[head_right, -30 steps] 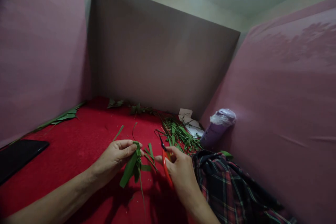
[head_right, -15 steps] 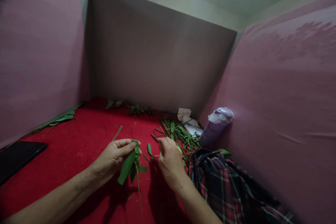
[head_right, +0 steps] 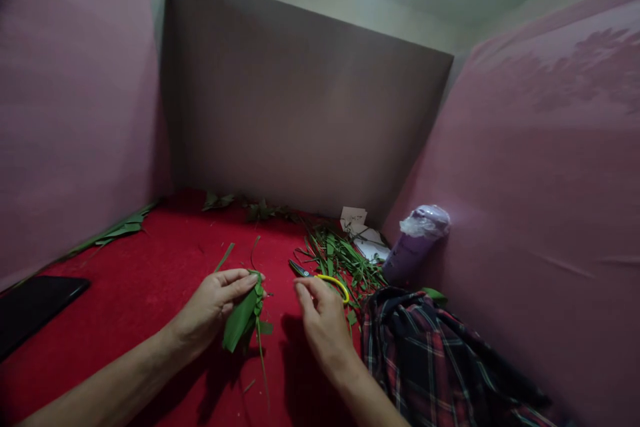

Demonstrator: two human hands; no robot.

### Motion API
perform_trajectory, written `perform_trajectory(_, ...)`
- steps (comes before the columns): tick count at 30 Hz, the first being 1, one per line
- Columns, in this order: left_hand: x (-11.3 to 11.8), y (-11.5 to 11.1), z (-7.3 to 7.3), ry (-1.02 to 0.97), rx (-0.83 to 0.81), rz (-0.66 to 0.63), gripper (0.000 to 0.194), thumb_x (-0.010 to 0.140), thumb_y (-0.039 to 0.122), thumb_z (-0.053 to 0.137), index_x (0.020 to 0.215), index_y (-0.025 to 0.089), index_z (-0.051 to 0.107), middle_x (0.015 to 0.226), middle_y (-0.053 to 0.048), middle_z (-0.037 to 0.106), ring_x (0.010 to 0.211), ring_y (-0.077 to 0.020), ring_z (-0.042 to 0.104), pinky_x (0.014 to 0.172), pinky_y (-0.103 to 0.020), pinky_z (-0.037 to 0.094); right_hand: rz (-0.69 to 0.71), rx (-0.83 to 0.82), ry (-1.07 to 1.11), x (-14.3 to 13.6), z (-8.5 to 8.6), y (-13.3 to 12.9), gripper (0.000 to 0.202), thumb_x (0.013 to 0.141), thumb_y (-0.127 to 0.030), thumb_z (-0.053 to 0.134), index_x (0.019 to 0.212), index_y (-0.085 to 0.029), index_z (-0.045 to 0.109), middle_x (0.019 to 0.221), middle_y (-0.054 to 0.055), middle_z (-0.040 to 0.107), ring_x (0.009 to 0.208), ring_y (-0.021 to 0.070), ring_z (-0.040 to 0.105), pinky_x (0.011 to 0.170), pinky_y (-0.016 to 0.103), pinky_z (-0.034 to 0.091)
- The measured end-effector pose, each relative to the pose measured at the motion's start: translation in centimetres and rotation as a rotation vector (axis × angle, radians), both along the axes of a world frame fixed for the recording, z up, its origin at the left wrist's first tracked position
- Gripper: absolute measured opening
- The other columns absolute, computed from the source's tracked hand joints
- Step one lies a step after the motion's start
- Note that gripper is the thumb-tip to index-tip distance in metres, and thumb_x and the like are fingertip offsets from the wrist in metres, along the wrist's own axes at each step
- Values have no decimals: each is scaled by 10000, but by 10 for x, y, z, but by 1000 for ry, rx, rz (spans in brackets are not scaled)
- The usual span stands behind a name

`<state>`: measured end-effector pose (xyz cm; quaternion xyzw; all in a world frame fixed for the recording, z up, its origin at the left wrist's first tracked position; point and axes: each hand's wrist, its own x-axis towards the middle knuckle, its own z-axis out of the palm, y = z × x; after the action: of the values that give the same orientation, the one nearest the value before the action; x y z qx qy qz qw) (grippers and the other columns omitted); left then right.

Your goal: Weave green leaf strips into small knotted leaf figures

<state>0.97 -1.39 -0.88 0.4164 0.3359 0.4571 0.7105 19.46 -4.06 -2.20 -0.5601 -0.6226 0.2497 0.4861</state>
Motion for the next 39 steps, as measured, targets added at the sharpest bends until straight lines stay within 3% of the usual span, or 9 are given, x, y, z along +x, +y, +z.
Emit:
perform_trajectory(2,1,1,-3,24,29,0,234,648,335,719,649,121,625,541,1,597,454,-87,519,468,-198,429,100,-61,94,-11,-2,-7,315,859,-407,460,829,-163,657,794,60,661,767,193,599,687,289,454)
perform_trajectory(6,2,4,-11,31,43,-14,235,672,350,701,676,130,618,542,9,588,467,-100,539,469,-205,424,217,-235,406,-29,-7,-8,402,814,-510,496,865,-129,615,781,69,638,687,161,591,516,218,424)
perform_trajectory(12,7,-2,-15,99,25,-42,236,690,356,686,682,130,617,582,-1,607,482,-105,552,486,-212,417,282,-374,676,-36,-16,-6,371,637,-413,734,807,-129,567,612,-21,565,484,74,487,432,168,347)
perform_trajectory(20,8,4,-14,36,3,-98,353,621,250,760,946,159,661,812,-42,667,649,-107,597,634,-222,433,367,-494,982,-18,-13,-11,405,599,-324,776,884,-160,540,655,-18,603,498,85,533,467,182,349)
perform_trajectory(26,8,-1,-14,-83,-6,-207,212,678,246,719,854,147,654,747,-37,640,623,-111,584,597,-222,418,435,-583,1041,-20,-12,-14,446,579,-252,789,941,-148,550,701,8,630,600,121,598,566,217,415)
perform_trajectory(29,8,-2,-16,-107,-18,-226,185,664,263,730,750,124,642,638,-20,604,531,-93,539,537,-213,394,402,-556,952,-22,-12,-15,406,623,-379,757,898,-143,572,666,11,625,567,126,592,548,225,422)
perform_trajectory(33,7,0,-20,-144,-55,-215,186,658,242,736,738,115,627,605,-2,563,495,-74,497,525,-209,380,231,-400,809,-21,-14,-11,469,702,-589,600,842,-141,604,714,48,649,576,143,598,532,236,432)
perform_trajectory(36,6,2,-21,-144,-75,-212,184,666,244,728,734,114,616,609,-1,560,497,-72,490,526,-207,380,280,-394,778,-18,-11,-10,578,761,-672,430,836,-129,613,720,74,644,593,158,597,542,257,441)
perform_trajectory(39,5,4,-21,-111,-73,-191,190,669,260,720,739,124,607,605,3,562,485,-70,482,517,-204,378,361,-370,640,-16,-5,-15,477,812,-581,454,871,-137,617,710,49,622,579,134,565,550,244,433)
